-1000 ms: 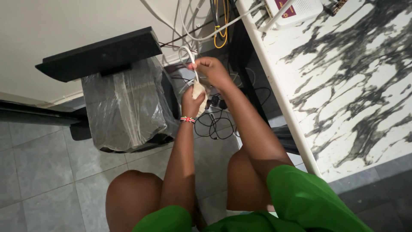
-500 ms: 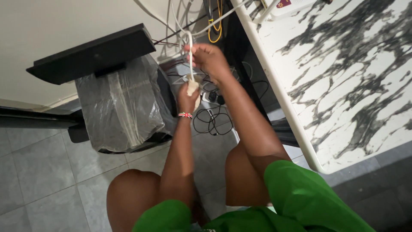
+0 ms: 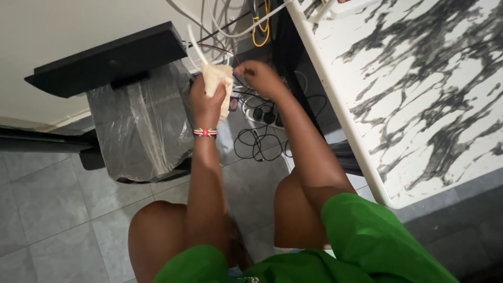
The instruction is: Organizing and plugging in various cables and power strips under a desk.
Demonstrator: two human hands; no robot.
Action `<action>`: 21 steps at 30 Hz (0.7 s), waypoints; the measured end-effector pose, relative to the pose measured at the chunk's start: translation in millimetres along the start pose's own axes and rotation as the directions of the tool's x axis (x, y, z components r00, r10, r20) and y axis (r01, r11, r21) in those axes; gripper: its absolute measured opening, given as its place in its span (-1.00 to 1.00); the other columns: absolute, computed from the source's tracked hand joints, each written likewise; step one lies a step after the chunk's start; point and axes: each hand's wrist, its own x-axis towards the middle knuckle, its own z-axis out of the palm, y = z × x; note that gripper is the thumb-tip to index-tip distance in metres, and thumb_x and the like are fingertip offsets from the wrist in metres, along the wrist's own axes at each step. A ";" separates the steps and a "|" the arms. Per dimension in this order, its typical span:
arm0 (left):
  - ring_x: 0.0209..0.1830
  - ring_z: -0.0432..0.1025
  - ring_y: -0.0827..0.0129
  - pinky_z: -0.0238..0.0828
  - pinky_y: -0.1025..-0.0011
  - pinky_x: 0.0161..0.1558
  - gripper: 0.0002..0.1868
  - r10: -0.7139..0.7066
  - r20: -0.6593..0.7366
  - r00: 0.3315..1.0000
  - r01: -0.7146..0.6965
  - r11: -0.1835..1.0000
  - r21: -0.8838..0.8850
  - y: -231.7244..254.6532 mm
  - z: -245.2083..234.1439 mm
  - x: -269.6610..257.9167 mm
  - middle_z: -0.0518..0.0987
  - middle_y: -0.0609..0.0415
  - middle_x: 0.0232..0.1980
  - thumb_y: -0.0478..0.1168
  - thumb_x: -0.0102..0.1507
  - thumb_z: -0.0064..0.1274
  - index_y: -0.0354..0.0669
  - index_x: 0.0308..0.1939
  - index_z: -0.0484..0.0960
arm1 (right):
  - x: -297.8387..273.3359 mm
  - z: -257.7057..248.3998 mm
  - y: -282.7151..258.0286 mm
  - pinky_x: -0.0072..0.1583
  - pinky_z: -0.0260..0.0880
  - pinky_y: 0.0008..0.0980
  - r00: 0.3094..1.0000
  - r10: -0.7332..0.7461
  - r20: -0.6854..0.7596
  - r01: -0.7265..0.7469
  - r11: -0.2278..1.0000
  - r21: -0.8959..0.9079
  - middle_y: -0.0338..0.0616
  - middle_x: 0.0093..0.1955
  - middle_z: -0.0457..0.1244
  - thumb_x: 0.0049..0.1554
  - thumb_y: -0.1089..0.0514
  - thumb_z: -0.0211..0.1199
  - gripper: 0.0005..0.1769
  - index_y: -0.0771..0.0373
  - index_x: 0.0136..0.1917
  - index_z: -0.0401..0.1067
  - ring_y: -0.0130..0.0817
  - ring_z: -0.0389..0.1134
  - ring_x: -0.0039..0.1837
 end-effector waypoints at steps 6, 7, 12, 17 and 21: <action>-0.12 0.57 0.42 0.51 0.40 -0.04 -0.70 0.013 0.307 0.952 -0.036 0.997 0.067 27.3 -19.6 13.1 0.69 0.05 -0.09 -0.32 0.23 0.18 -0.30 0.05 0.63 | 1.1 -19.4 -83.3 0.23 0.40 -0.42 0.995 -0.071 0.064 0.044 0.935 0.352 -0.20 0.06 0.45 0.36 0.06 0.18 -0.68 0.34 0.16 0.57 -0.44 0.42 0.15; -0.12 0.57 0.42 0.51 0.40 -0.04 -0.70 0.012 0.306 0.952 -0.035 0.997 0.071 37.7 -18.5 11.0 0.69 0.05 -0.09 -0.32 0.23 0.18 -0.30 0.05 0.63 | -1.9 -17.5 -95.7 0.23 0.40 -0.42 0.995 -0.072 0.065 0.044 0.934 0.356 -0.20 0.06 0.45 0.36 0.06 0.18 -0.68 0.34 0.16 0.57 -0.44 0.42 0.15; -0.16 0.54 0.46 0.49 0.44 -0.08 -0.71 -0.107 0.389 0.915 0.093 0.994 0.055 27.6 -19.7 3.7 0.66 0.10 -0.13 -0.29 0.24 0.19 -0.30 0.03 0.63 | -6.8 -19.6 -134.7 0.35 0.28 -0.39 0.985 -0.145 0.095 0.092 0.901 0.425 -0.15 0.30 0.31 0.30 0.05 0.24 -0.66 0.34 0.17 0.58 -0.39 0.31 0.33; -0.20 0.55 0.48 0.50 0.45 -0.10 -0.68 -0.093 0.354 0.931 0.082 0.996 0.046 17.6 -7.5 -7.9 0.67 0.10 -0.15 -0.26 0.23 0.23 -0.29 0.04 0.61 | -14.4 -27.1 -148.2 0.38 0.27 -0.37 0.984 -0.140 0.113 0.072 0.882 0.466 -0.12 0.28 0.28 0.28 0.10 0.29 -0.72 0.34 0.11 0.62 -0.34 0.28 0.35; -0.19 0.55 0.47 0.49 0.45 -0.09 -0.62 -0.079 0.332 0.940 0.062 0.996 0.060 -17.3 1.4 -18.9 0.67 0.06 -0.14 -0.25 0.20 0.27 -0.30 0.05 0.59 | -16.4 -31.1 -155.9 0.32 0.30 -0.38 0.971 -0.157 0.178 0.057 0.882 0.468 -0.21 0.15 0.37 0.25 0.08 0.31 -0.75 0.31 0.03 0.62 -0.36 0.32 0.27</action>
